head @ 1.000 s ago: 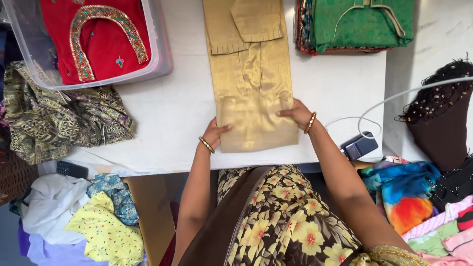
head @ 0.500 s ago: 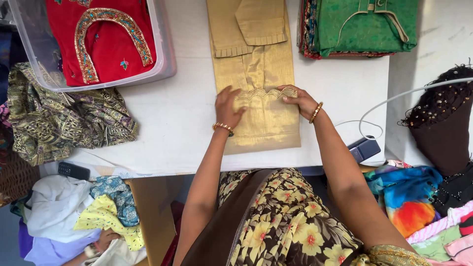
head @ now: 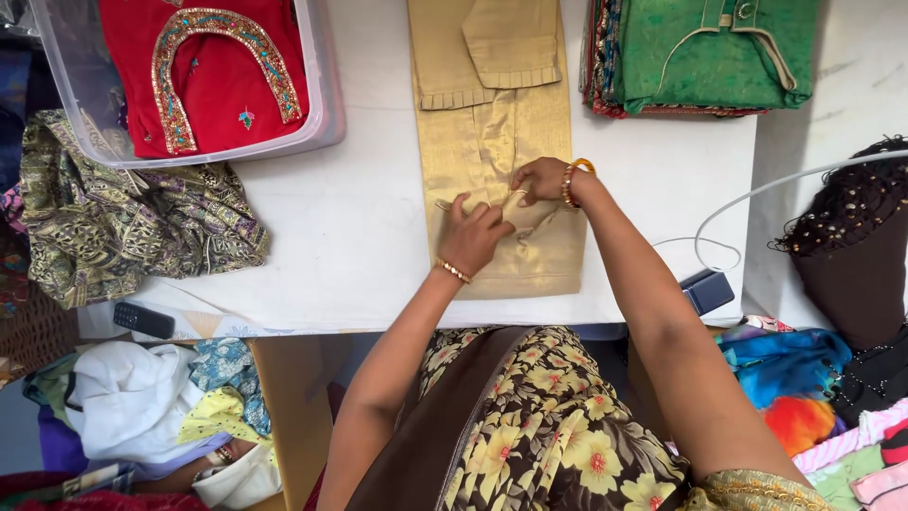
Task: The person folds several pieces of traditional clothing, including a beige kurta, a green embroidered top, and a yellow garment, on a white table. They place the folded items into a clear plastic storage bin and arrange them neatly.
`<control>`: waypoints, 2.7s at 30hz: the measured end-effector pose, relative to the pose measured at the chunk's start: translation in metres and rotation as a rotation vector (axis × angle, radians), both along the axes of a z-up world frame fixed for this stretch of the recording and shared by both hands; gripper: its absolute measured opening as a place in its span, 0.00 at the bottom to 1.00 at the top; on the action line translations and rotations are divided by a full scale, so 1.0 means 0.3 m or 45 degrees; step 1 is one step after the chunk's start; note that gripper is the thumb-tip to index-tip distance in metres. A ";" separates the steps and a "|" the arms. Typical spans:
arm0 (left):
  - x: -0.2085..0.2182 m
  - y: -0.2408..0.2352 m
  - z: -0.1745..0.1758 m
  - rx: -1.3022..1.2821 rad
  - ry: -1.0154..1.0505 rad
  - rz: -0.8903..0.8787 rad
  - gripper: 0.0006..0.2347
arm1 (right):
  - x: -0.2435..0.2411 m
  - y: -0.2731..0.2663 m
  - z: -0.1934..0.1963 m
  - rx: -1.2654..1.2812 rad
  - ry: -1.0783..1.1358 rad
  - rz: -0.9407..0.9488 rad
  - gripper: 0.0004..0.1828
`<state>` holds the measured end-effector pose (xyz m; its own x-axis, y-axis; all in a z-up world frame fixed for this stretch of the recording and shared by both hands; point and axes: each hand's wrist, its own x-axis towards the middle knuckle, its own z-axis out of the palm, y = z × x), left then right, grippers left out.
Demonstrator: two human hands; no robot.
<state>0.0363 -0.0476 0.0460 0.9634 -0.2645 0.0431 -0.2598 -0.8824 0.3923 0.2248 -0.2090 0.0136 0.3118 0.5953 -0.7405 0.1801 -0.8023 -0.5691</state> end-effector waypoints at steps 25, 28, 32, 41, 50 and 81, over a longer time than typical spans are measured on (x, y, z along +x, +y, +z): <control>0.253 0.071 -0.024 -0.377 0.970 0.460 0.33 | -0.077 0.031 0.158 0.473 -0.290 -0.362 0.20; 0.229 0.026 -0.084 -0.190 0.508 0.507 0.29 | -0.134 0.002 0.155 0.479 -1.215 -0.227 0.19; 0.001 -0.098 -0.236 -0.237 0.014 0.488 0.18 | -0.336 -0.079 0.018 0.386 -1.125 -0.242 0.13; 0.048 0.026 0.014 0.352 0.810 -0.117 0.28 | -0.516 -0.218 -0.071 -0.020 -1.066 -0.082 0.30; -0.015 0.291 -0.240 0.508 0.400 0.442 0.32 | -0.430 -0.352 -0.187 0.067 -1.103 -0.144 0.30; -0.008 0.375 -0.189 0.078 0.236 0.108 0.21 | -0.239 -0.347 0.123 0.064 -1.064 0.512 0.48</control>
<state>0.0340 0.0650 -0.0107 0.9722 -0.1791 -0.1511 -0.1121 -0.9218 0.3712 0.1531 -0.3131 0.0506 0.4956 0.7998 -0.3387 0.8066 -0.5684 -0.1619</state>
